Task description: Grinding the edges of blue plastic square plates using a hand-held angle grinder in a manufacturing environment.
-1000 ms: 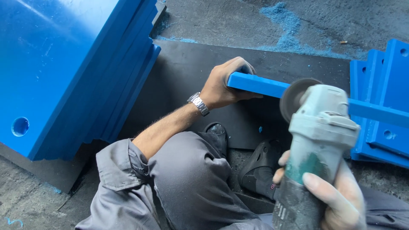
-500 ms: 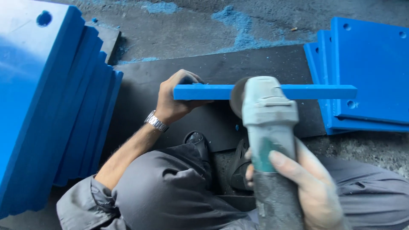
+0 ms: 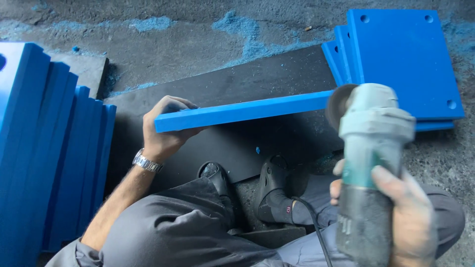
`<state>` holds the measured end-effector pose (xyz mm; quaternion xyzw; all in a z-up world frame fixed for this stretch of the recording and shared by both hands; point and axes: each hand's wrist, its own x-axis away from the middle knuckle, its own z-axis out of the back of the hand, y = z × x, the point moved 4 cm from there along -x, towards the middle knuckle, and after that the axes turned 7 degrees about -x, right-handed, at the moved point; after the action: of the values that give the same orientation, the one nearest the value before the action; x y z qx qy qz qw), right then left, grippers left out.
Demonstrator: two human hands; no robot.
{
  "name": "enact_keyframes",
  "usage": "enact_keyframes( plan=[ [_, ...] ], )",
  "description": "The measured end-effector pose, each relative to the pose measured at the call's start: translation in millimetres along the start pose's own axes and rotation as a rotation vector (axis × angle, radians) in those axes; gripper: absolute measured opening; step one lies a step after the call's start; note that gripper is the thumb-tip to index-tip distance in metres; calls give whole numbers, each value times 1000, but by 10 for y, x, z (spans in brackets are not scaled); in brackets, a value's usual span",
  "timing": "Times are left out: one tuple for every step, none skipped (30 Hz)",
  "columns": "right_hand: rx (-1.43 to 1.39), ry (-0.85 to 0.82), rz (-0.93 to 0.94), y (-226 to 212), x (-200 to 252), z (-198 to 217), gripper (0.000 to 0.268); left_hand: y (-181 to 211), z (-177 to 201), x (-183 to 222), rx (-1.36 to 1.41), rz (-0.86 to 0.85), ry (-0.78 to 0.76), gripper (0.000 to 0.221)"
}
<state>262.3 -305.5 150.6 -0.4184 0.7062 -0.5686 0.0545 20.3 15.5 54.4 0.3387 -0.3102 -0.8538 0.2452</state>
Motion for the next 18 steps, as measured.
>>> enact_keyframes(
  plan=[
    [-23, -31, -21, 27, 8, -10, 57, -4, -7, -12, -16, -1, -7, 45],
    [-29, -21, -14, 68, 11, -67, 57, 15, -1, -21, -11, -11, -15, 45],
    [-50, -127, -56, 122, 15, -173, 57, 22, 2, -29, -31, 1, -15, 45],
    [-71, -234, -97, 177, 21, -279, 58, 25, 4, -35, -51, 13, -14, 45],
    [-75, -218, -92, 175, -13, -317, 58, 58, -3, -33, -41, 6, -26, 45],
    [11, -285, -93, 183, -41, -388, 57, 74, 1, -30, -46, 29, -20, 45],
    [101, -355, -94, 185, -84, -466, 56, 84, 12, -35, -51, 52, -10, 45],
    [99, -343, -89, 172, -104, -413, 56, 81, -11, -38, -43, 45, -18, 45],
    [32, -387, -82, 157, -121, -392, 54, 63, -12, -37, -56, 66, -10, 45],
    [-34, -432, -75, 146, -137, -379, 53, 38, -4, -34, -69, 88, -3, 45],
    [-35, -428, -76, 88, -122, -328, 53, 26, -12, -26, -67, 88, -7, 45],
    [-41, -261, -90, 40, -128, -222, 52, 8, -13, -17, -77, 93, -7, 46],
    [-48, -97, -105, -5, -124, -116, 52, -9, -7, -7, -89, 97, -7, 47],
    [-50, -94, -105, -34, -135, -8, 52, -22, -23, 0, -89, 97, -9, 47],
    [-69, -52, -9, -105, -165, 109, 52, -38, -31, -1, -47, 97, -8, 46],
    [-89, -10, 86, -174, -188, 226, 52, -54, -37, 1, -5, 96, -6, 46],
    [-90, -12, 84, -220, -240, 353, 52, -50, -24, 8, -8, 98, -7, 46],
    [-34, 75, 82, -267, -292, 517, 53, -46, -14, 15, 40, 103, -7, 45]
  ],
)
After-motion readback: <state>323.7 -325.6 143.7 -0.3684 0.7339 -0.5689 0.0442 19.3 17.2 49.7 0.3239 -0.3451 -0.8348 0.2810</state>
